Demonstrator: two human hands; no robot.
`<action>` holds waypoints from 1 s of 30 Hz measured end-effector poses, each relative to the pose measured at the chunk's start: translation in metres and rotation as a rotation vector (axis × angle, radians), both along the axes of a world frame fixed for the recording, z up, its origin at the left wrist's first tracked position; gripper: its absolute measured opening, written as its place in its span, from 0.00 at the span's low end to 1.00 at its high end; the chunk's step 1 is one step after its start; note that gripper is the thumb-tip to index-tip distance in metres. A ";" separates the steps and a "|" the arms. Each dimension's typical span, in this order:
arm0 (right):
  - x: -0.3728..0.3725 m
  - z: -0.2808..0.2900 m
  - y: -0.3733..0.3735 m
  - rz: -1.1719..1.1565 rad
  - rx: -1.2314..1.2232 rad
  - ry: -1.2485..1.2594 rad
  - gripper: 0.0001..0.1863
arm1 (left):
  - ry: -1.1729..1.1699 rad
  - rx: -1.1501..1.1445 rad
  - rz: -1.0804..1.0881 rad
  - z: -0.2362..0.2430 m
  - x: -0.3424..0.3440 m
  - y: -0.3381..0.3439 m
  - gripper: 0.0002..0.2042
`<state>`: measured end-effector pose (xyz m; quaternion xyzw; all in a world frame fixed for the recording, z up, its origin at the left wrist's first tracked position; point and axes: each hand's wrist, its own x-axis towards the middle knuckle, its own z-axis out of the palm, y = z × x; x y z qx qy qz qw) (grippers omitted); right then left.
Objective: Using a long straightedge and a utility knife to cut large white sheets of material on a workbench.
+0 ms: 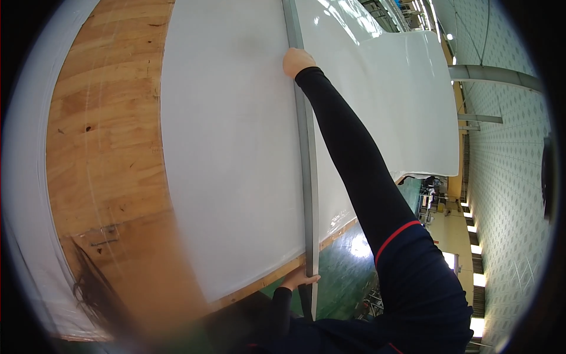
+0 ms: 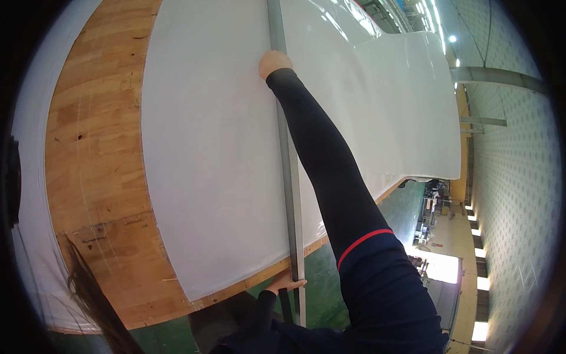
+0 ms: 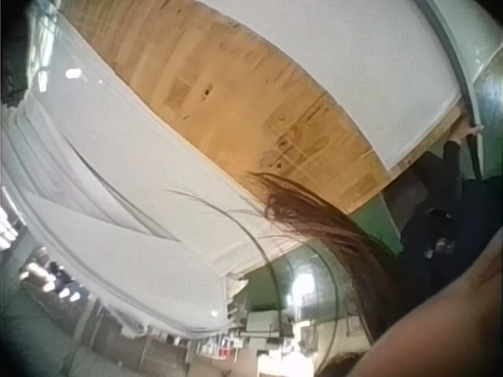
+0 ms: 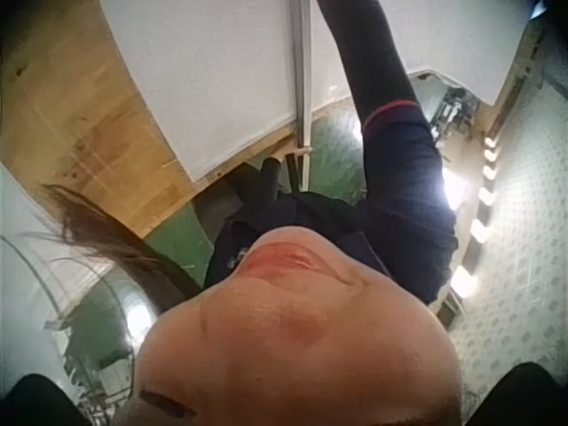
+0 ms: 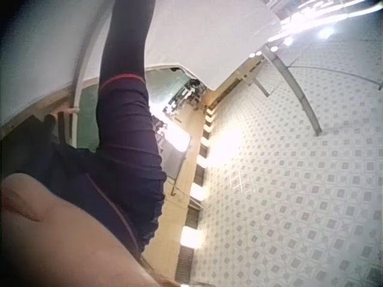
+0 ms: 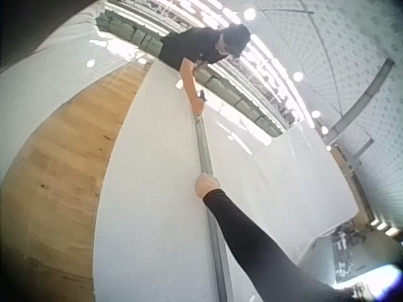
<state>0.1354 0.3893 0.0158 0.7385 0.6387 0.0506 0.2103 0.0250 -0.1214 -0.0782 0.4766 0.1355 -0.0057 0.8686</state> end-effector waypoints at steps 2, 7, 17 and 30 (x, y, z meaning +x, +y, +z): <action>0.007 -0.003 -0.003 -0.013 -0.020 -0.001 0.10 | -0.031 0.026 0.145 -0.003 0.001 -0.008 0.22; 0.021 -0.009 -0.034 0.064 -0.147 0.013 0.10 | -0.010 -0.007 0.197 -0.004 0.001 -0.012 0.23; -0.008 0.002 -0.172 0.130 -0.229 0.098 0.10 | 0.012 0.002 0.366 -0.010 0.002 -0.005 0.17; -0.023 -0.008 -0.336 0.035 -0.123 0.226 0.10 | -0.016 0.092 0.428 -0.005 0.001 0.003 0.16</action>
